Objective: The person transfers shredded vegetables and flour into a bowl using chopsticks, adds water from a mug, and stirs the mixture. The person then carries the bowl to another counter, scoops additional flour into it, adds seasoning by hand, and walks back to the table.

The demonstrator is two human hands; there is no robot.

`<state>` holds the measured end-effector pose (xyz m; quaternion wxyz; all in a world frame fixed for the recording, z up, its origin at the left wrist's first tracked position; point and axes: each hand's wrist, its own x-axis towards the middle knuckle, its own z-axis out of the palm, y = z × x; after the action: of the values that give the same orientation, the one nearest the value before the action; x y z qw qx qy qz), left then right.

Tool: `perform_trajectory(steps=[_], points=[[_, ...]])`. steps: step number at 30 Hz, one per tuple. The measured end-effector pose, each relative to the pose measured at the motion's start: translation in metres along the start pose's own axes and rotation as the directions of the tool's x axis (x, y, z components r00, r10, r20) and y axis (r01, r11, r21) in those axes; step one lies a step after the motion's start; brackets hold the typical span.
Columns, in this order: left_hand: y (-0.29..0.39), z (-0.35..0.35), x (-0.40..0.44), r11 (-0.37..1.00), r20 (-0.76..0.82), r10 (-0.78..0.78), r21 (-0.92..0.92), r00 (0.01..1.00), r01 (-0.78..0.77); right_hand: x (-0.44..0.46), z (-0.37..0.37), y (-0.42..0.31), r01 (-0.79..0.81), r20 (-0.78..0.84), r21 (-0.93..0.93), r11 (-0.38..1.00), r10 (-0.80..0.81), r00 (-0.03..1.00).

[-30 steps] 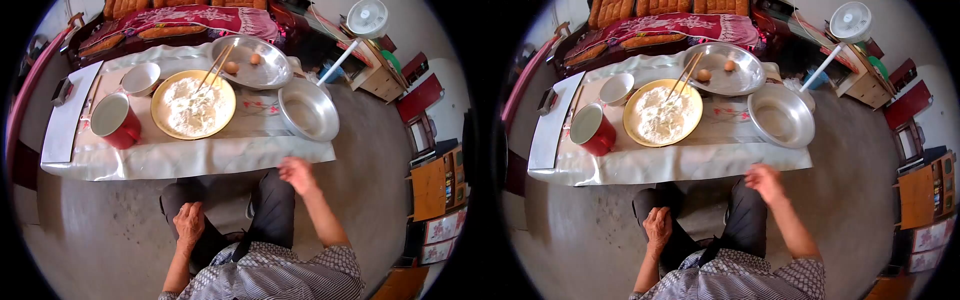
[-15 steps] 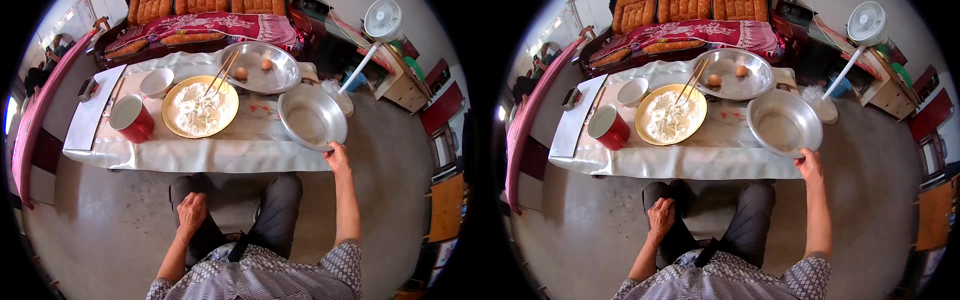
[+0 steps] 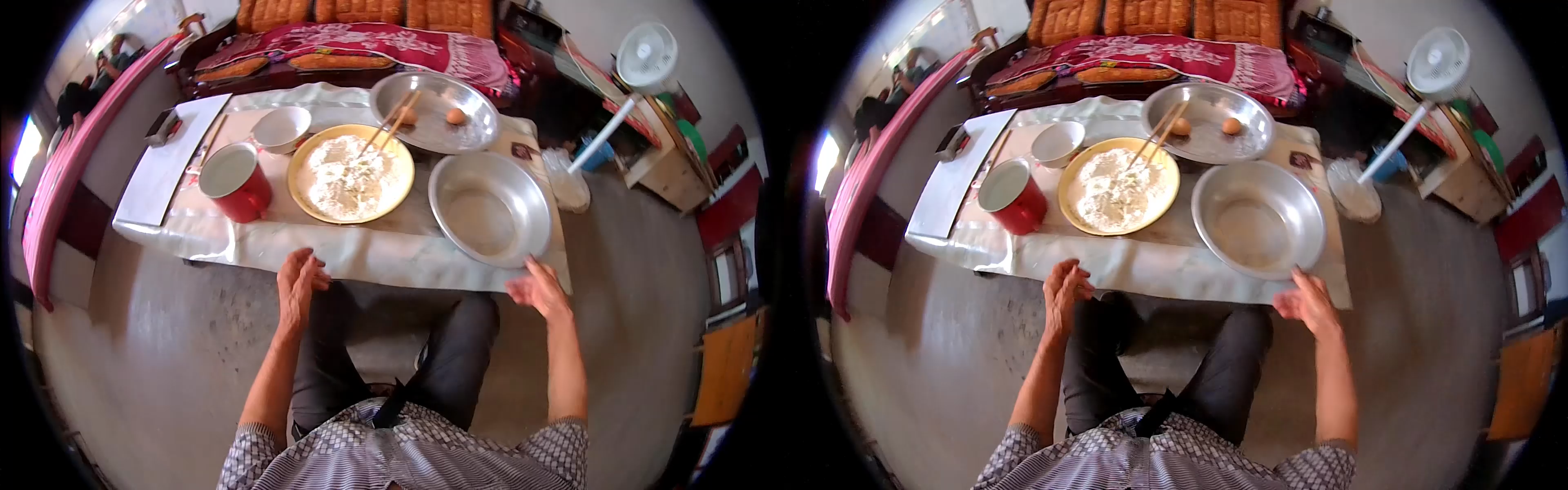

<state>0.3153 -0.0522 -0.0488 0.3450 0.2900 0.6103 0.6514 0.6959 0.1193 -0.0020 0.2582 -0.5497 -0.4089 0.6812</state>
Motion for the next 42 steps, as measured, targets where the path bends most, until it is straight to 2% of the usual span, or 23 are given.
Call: perform_trajectory(steps=[1, 3, 6, 9, 11, 14, 16, 17, 23, 26, 29, 30, 34, 37, 38, 41, 42], points=[[0.003, -0.002, 0.011, 0.999, -0.011, -0.025, -0.046, 1.000, 0.024, -0.004, -0.007, -0.005, -0.049, 0.035, -0.092, 0.995, 0.053, 0.998], [0.006, -0.005, 0.034, 0.987, -0.027, -0.073, -0.144, 0.997, 0.069, -0.008, -0.009, -0.017, 0.049, -0.130, -0.470, 0.881, -0.124, 0.984], [0.009, -0.007, 0.067, 0.959, 0.009, -0.179, -0.221, 0.984, 0.176, 0.015, 0.005, -0.044, 0.370, -0.054, -0.372, 0.851, -0.418, 0.907], [0.004, -0.016, 0.095, 0.924, 0.169, -0.237, -0.267, 0.957, 0.276, 0.046, 0.069, -0.086, 0.437, 0.017, -0.306, 0.846, -0.454, 0.891], [0.007, -0.019, 0.107, 0.914, 0.271, -0.307, -0.185, 0.913, 0.362, 0.080, 0.111, -0.110, 0.474, 0.098, -0.244, 0.846, -0.464, 0.880], [0.012, -0.020, 0.117, 0.861, 0.401, -0.412, -0.122, 0.818, 0.493, 0.150, 0.160, -0.132, 0.460, 0.206, -0.079, 0.885, -0.437, 0.876], [0.005, -0.025, 0.134, 0.799, 0.486, -0.459, -0.140, 0.743, 0.585, 0.204, 0.187, -0.141, 0.447, 0.159, -0.028, 0.894, -0.437, 0.885], [0.003, -0.028, 0.142, 0.764, 0.529, -0.478, -0.143, 0.701, 0.629, 0.214, 0.200, -0.149, 0.420, 0.193, -0.011, 0.907, -0.410, 0.891], [0.006, -0.022, 0.157, 0.753, 0.539, -0.459, -0.185, 0.706, 0.631, 0.266, 0.248, -0.167, 0.257, 0.299, 0.128, 0.958, -0.285, 0.911], [0.009, -0.019, 0.157, 0.749, 0.451, -0.515, -0.176, 0.729, 0.638, 0.247, 0.261, -0.166, 0.207, 0.324, 0.236, 0.949, -0.278, 0.904], [0.007, -0.018, 0.148, 0.746, 0.459, -0.457, -0.269, 0.762, 0.609, 0.228, 0.250, -0.158, 0.306, 0.461, 0.095, 0.947, -0.315, 0.830], [0.009, -0.017, 0.143, 0.753, 0.442, -0.446, -0.285, 0.779, 0.593, 0.212, 0.246, -0.159, 0.330, 0.452, -0.020, 0.944, -0.287, 0.845], [0.032, -0.006, 0.119, 0.782, 0.347, -0.437, -0.309, 0.830, 0.541, 0.152, 0.232, -0.168, 0.461, 0.393, -0.203, 0.864, -0.360, 0.846], [0.053, -0.002, 0.105, 0.822, 0.307, -0.409, -0.286, 0.859, 0.493, 0.129, 0.219, -0.170, 0.564, 0.448, -0.170, 0.808, -0.446, 0.775], [0.057, -0.004, 0.101, 0.838, 0.304, -0.391, -0.273, 0.869, 0.472, 0.128, 0.211, -0.170, 0.615, 0.545, -0.176, 0.768, -0.444, 0.711], [0.084, 0.003, 0.090, 0.885, 0.291, -0.327, -0.239, 0.899, 0.399, 0.100, 0.199, -0.176, 0.647, 0.508, -0.165, 0.745, -0.498, 0.703], [0.088, 0.002, 0.091, 0.901, 0.299, -0.312, -0.209, 0.902, 0.381, 0.100, 0.191, -0.176, 0.690, 0.534, -0.169, 0.703, -0.523, 0.664]])
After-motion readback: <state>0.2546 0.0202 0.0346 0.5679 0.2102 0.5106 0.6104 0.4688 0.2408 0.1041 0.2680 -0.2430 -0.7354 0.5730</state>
